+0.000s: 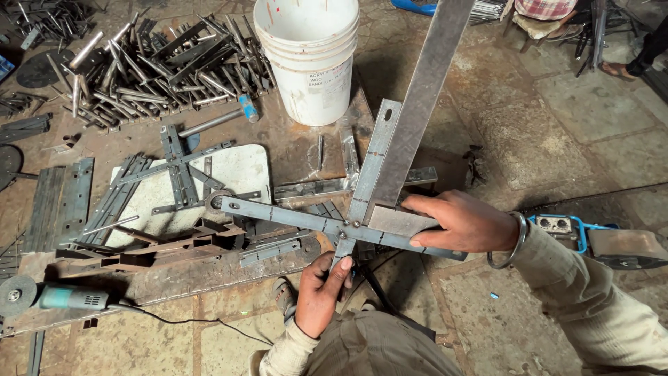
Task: A worker grinds a metal bar and then assembles and measures a cross-shaped metal structure using a try square.
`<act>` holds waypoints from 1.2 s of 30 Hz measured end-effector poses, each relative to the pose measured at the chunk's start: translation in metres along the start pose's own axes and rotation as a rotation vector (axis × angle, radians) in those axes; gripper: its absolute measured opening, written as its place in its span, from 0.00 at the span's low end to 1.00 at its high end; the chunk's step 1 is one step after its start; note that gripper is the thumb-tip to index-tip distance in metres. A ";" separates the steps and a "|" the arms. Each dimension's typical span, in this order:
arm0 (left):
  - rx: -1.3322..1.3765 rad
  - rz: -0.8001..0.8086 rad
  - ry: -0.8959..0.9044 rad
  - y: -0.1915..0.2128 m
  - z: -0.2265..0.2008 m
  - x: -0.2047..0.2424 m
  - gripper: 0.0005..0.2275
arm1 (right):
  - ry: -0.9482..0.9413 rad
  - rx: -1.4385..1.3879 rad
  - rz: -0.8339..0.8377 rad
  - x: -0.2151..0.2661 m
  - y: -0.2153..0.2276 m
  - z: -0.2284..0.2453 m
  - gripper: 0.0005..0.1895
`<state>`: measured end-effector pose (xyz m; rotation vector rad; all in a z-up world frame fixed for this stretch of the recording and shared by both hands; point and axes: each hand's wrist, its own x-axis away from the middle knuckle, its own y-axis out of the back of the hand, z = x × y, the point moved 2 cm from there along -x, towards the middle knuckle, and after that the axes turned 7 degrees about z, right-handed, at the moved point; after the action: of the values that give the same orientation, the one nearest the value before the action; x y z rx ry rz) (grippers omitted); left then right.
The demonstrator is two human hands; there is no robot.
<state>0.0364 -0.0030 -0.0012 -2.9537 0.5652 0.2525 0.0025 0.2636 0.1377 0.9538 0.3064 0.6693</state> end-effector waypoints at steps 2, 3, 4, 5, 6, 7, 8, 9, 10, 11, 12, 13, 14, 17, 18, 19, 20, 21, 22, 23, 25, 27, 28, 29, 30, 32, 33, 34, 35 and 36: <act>-0.001 0.005 0.000 0.000 0.000 0.000 0.12 | 0.006 -0.009 0.000 0.000 0.000 0.002 0.26; 0.003 0.005 0.004 0.000 0.000 0.000 0.12 | -0.048 -0.014 0.022 0.000 0.001 0.004 0.26; 0.006 0.003 0.009 0.000 0.001 0.000 0.12 | -0.103 -0.019 0.046 0.000 0.001 0.005 0.27; 0.006 0.003 0.009 0.000 0.001 0.000 0.12 | -0.103 -0.019 0.046 0.000 0.001 0.004 0.27; 0.020 0.006 0.005 0.000 0.001 0.000 0.12 | -0.092 -0.032 0.049 -0.001 0.000 0.003 0.27; 0.034 0.009 0.000 0.000 0.002 0.001 0.12 | -0.082 -0.045 0.053 -0.001 -0.001 0.001 0.27; 0.034 0.009 0.000 0.000 0.003 0.001 0.12 | -0.081 -0.045 0.053 -0.001 -0.001 0.001 0.27; 0.027 0.008 0.002 0.001 0.003 0.001 0.12 | -0.065 -0.038 0.045 -0.001 -0.001 0.001 0.27; 0.021 0.007 0.004 0.001 0.004 0.001 0.13 | -0.049 -0.031 0.037 -0.001 0.000 0.001 0.26; 0.022 0.007 0.004 0.001 0.004 0.000 0.13 | -0.049 -0.030 0.037 -0.001 0.000 0.000 0.26; 0.030 0.007 0.006 0.001 0.003 0.000 0.13 | -0.025 -0.030 0.031 -0.002 -0.001 -0.001 0.26; 0.038 0.007 0.008 0.001 0.003 0.001 0.12 | -0.001 -0.029 0.026 -0.002 -0.001 -0.002 0.26; 0.038 0.006 0.007 0.002 0.004 0.001 0.12 | -0.001 -0.028 0.026 -0.002 -0.001 0.000 0.26; 0.030 0.009 -0.005 0.002 0.004 0.001 0.13 | -0.041 -0.026 0.040 -0.003 -0.002 0.000 0.26; 0.012 0.002 0.002 0.002 0.003 0.001 0.13 | -0.035 -0.016 0.031 -0.002 -0.002 -0.001 0.27; -0.006 -0.005 0.008 0.002 0.003 0.001 0.13 | -0.029 -0.006 0.022 -0.002 -0.002 -0.001 0.27; -0.005 -0.006 0.010 0.002 0.001 0.002 0.13 | -0.029 -0.007 0.024 -0.002 -0.002 -0.001 0.27; -0.003 -0.005 0.014 0.002 0.000 0.002 0.13 | -0.043 -0.008 0.024 -0.002 -0.002 -0.001 0.27; -0.002 -0.003 0.019 0.002 -0.001 0.002 0.13 | -0.056 -0.010 0.023 -0.003 -0.003 0.000 0.27; -0.002 -0.004 0.021 0.002 -0.001 0.002 0.13 | -0.057 -0.012 0.024 -0.003 -0.003 -0.001 0.27; -0.012 -0.005 0.013 0.002 0.000 0.003 0.13 | -0.033 0.013 0.013 -0.002 -0.004 -0.002 0.28; -0.011 0.000 -0.002 0.002 -0.001 0.003 0.13 | -0.027 0.017 0.013 -0.002 -0.003 -0.002 0.27; -0.010 0.007 -0.023 0.002 -0.001 0.004 0.13 | -0.020 0.026 0.010 -0.002 -0.003 -0.002 0.27; -0.008 0.006 -0.018 0.002 -0.002 0.004 0.13 | -0.022 0.023 0.013 -0.001 -0.004 -0.002 0.27; -0.014 0.004 -0.015 0.002 -0.003 0.004 0.12 | -0.018 0.030 0.005 -0.001 -0.003 -0.001 0.28; -0.020 0.002 -0.008 0.002 -0.004 0.004 0.12 | -0.015 0.034 -0.002 -0.001 -0.003 -0.001 0.28; -0.024 0.000 -0.006 0.002 -0.004 0.004 0.12 | 0.015 0.029 -0.007 -0.001 -0.003 -0.001 0.28; -0.027 -0.002 -0.004 0.002 -0.004 0.004 0.12 | 0.045 0.024 -0.013 -0.001 -0.002 -0.001 0.28; -0.027 -0.001 -0.001 0.003 -0.003 0.005 0.12 | 0.043 0.021 -0.012 -0.001 -0.003 -0.001 0.28; -0.020 0.004 -0.006 0.003 -0.002 0.005 0.12 | 0.012 0.033 -0.008 -0.001 -0.003 -0.002 0.28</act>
<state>0.0397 -0.0076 -0.0005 -2.9706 0.5710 0.2683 0.0019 0.2632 0.1346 0.9797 0.3320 0.6648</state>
